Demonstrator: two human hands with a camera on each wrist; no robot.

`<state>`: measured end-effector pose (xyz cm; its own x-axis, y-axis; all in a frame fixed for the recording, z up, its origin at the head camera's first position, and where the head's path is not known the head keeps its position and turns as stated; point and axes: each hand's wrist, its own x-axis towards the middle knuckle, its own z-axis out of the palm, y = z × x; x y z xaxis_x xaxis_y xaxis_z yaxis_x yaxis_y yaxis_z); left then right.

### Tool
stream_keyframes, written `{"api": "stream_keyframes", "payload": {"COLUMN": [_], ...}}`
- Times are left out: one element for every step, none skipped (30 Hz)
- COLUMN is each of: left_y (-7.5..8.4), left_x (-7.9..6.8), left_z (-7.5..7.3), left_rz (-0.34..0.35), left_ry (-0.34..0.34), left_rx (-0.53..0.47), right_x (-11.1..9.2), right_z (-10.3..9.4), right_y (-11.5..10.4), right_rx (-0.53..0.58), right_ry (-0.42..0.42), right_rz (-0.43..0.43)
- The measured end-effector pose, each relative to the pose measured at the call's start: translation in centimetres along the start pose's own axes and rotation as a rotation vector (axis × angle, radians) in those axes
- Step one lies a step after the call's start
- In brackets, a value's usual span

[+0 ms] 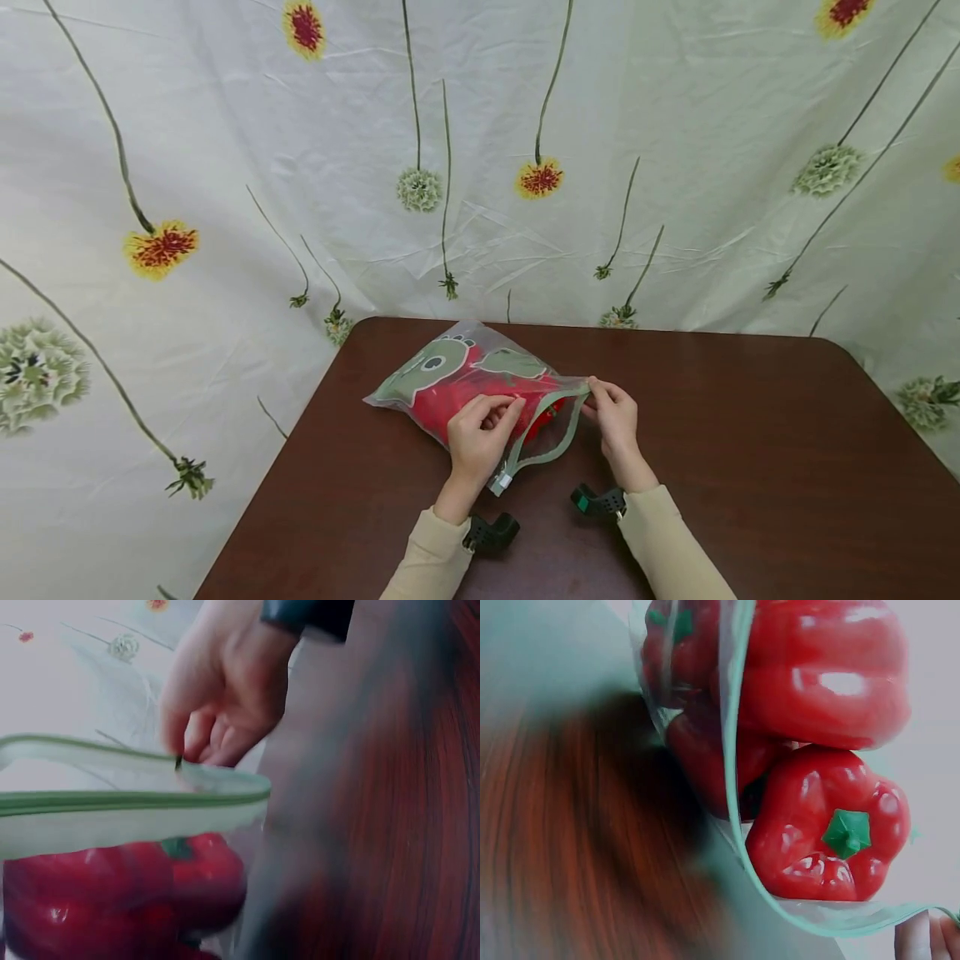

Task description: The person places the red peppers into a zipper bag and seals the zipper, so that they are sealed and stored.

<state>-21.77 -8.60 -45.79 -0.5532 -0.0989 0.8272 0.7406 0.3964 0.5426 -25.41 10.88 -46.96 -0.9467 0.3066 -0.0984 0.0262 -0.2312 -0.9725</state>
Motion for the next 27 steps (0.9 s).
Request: {"api": "stream_keyframes", "payload": {"left_y": [-0.2, -0.3, -0.5, -0.6, -0.7, -0.8, -0.9, -1.0, -1.1, -1.2, -1.4, -1.5, -1.6, -1.7, -1.8, -1.9, -2.1, -2.2, -2.4, -2.6, -2.8, -2.9, -3.0, -3.2, -3.3, -3.3, -3.4], "left_x": [-0.1, -0.1, -0.2, -0.2, -0.2, -0.2, -0.2, -0.2, -0.2, -0.1, -0.1, -0.1, -0.1, -0.1, -0.1, 0.0, 0.0, 0.0, 0.0, -0.1, -0.1, -0.1, -0.2, -0.3, -0.4, -0.5, -0.7], "left_z": [-0.1, -0.2, -0.3, -0.4, -0.5, -0.7, -0.8, -1.0, -1.1, -1.2, -1.3, -1.4, -1.5, -1.6, -1.7, -1.8, -2.0, -2.1, -2.2, -2.3, -2.3, -2.4, -2.5, -2.6, -2.6, -2.6, -2.6], "left_rz": [-0.016, -0.028, -0.042, -0.055, -0.067, -0.079, -0.089, -0.100, -0.113, -0.128, -0.137, -0.149, -0.159, -0.167, -0.175, -0.182, -0.187, -0.197, -0.205, -0.210, -0.213, -0.221, -0.229, -0.241, -0.254, -0.268, -0.285], "left_ry": [0.000, -0.002, -0.006, -0.013, -0.024, -0.037, -0.052, -0.071, -0.091, -0.111, -0.128, -0.148, -0.166, -0.183, -0.198, -0.212, -0.226, -0.241, -0.254, -0.265, -0.273, -0.281, -0.284, -0.282, -0.275, -0.259, -0.237], "left_rx": [0.015, 0.032, 0.048, 0.067, 0.082, 0.095, 0.105, 0.118, 0.130, 0.144, 0.158, 0.171, 0.186, 0.205, 0.221, 0.234, 0.243, 0.252, 0.258, 0.258, 0.252, 0.239, 0.224, 0.209, 0.186, 0.162, 0.140], "right_x": [0.0, 0.0, 0.0, -0.1, -0.1, -0.1, -0.1, -0.1, -0.1, -0.2, -0.2, -0.3, -0.4, -0.5, -0.6, -0.6, -0.7, -0.8, -1.0, -1.1, -1.2, -1.3, -1.3, -1.4, -1.4, -1.5, -1.5], "right_z": [-0.2, -0.4, -0.5, -0.7, -1.0, -1.2, -1.4, -1.6, -1.8, -2.0, -2.2, -2.4, -2.5, -2.7, -2.9, -3.0, -3.2, -3.4, -3.6, -3.8, -3.9, -4.1, -4.2, -4.4, -4.5, -4.6, -4.8], "right_y": [0.0, 0.0, 0.0, 0.0, -0.1, -0.1, -0.1, -0.1, -0.1, -0.1, -0.1, 0.0, 0.0, 0.1, 0.2, 0.3, 0.4, 0.6, 0.7, 0.8, 1.0, 1.1, 1.2, 1.3, 1.4, 1.5, 1.6], "right_rx": [0.004, 0.004, 0.005, 0.002, -0.002, -0.001, -0.004, -0.012, -0.018, -0.025, -0.029, -0.034, -0.044, -0.056, -0.065, -0.078, -0.091, -0.105, -0.120, -0.133, -0.143, -0.155, -0.161, -0.175, -0.186, -0.199, -0.210], "right_ry": [0.004, 0.007, 0.005, 0.005, 0.007, 0.010, 0.011, 0.010, 0.008, 0.007, 0.006, 0.004, 0.001, -0.002, -0.005, -0.008, -0.011, -0.014, -0.018, -0.023, -0.027, -0.034, -0.042, -0.049, -0.059, -0.070, -0.080], "right_rz": [-0.002, -0.003, -0.006, -0.008, -0.009, -0.007, -0.007, -0.007, -0.010, -0.012, -0.015, -0.019, -0.025, -0.029, -0.033, -0.034, -0.033, -0.031, -0.029, -0.027, -0.026, -0.026, -0.025, -0.024, -0.022, -0.020, -0.015]}}
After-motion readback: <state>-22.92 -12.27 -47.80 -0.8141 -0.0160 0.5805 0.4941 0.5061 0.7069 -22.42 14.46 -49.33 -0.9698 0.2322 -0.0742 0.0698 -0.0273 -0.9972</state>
